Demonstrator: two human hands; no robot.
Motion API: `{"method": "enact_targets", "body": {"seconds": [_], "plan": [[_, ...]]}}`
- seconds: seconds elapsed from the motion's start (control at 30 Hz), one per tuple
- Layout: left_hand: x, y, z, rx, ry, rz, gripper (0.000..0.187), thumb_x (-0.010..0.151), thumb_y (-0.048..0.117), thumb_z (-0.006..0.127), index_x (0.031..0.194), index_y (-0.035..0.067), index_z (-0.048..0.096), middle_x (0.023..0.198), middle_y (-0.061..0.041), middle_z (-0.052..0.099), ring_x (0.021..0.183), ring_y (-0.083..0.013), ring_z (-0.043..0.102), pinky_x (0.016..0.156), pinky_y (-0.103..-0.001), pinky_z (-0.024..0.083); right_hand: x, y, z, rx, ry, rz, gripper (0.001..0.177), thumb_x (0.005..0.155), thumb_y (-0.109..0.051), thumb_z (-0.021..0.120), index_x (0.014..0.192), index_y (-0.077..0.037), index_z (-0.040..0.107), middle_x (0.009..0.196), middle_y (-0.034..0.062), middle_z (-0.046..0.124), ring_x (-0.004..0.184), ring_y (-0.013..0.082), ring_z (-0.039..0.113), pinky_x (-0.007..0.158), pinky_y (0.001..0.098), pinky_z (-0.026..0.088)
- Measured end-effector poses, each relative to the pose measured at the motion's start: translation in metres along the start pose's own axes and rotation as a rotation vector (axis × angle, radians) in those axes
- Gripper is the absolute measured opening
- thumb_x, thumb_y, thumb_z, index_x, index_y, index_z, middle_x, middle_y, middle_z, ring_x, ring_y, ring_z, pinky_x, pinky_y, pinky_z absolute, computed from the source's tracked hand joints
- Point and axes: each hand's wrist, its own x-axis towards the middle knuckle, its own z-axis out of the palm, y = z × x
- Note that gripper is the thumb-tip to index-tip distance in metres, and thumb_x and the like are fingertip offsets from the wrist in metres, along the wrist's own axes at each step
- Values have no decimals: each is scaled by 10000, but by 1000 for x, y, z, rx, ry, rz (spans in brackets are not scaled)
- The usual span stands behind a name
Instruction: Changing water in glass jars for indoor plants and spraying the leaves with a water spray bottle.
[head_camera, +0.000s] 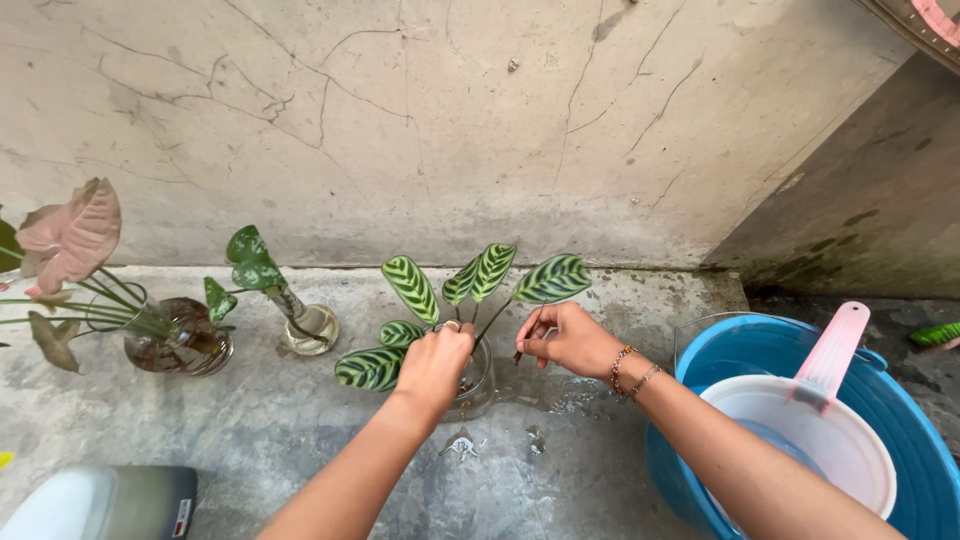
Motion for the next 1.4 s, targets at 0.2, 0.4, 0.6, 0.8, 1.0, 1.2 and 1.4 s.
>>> {"method": "enact_targets", "body": {"seconds": [0.2, 0.4, 0.6, 0.8, 1.0, 1.2, 1.4], "plan": [[4, -11, 11, 47, -11, 8, 173, 821, 28, 682, 985, 46, 633, 959, -171, 703, 887, -338, 729, 724, -438, 589, 0, -5, -1, 40, 6, 15, 83, 890, -79, 700, 897, -14, 751, 816, 40, 737, 656, 103, 664, 630, 272, 571], [3, -11, 8, 0, -2, 8, 106, 879, 129, 698, 940, 61, 645, 917, -168, 693, 898, -356, 701, 765, -466, 566, 4, 6, -1, 46, -10, -23, 68, 882, -52, 696, 900, -4, 741, 833, 48, 747, 691, 107, 672, 656, 275, 588], [3, -10, 1, -31, 53, 22, 103, 862, 149, 715, 898, 72, 656, 910, -179, 682, 911, -368, 689, 770, -472, 559, 2, 6, -10, 20, -33, -65, 57, 878, -40, 703, 908, -7, 740, 869, 59, 772, 748, 105, 692, 678, 283, 604], [9, 22, -35, -77, 155, 70, 149, 888, 183, 701, 883, 42, 651, 887, -205, 675, 855, -409, 679, 724, -513, 546, -9, 0, -35, -60, -35, -80, 57, 855, -26, 724, 910, -11, 725, 897, 56, 791, 797, 114, 729, 678, 298, 616], [30, 102, -97, -189, 265, 33, 194, 805, 111, 664, 947, -14, 621, 989, -218, 689, 826, -413, 704, 679, -494, 579, -34, -10, -71, -147, 41, -67, 92, 847, -29, 715, 936, -12, 728, 864, 63, 792, 724, 131, 674, 667, 297, 573], [65, 165, -94, -232, 253, 159, 169, 850, 114, 656, 966, -4, 622, 1023, -209, 685, 897, -398, 701, 687, -495, 577, -57, 18, -130, -59, 160, -68, 121, 864, -32, 709, 966, 0, 765, 847, 68, 759, 760, 113, 656, 707, 288, 559], [103, 225, -76, -168, 191, 287, 185, 827, 113, 666, 973, 5, 630, 1048, -208, 664, 962, -386, 689, 726, -509, 571, -92, 46, -209, -42, 362, -88, 119, 889, -82, 729, 964, -7, 780, 847, 36, 773, 777, 87, 666, 740, 273, 564]]}}
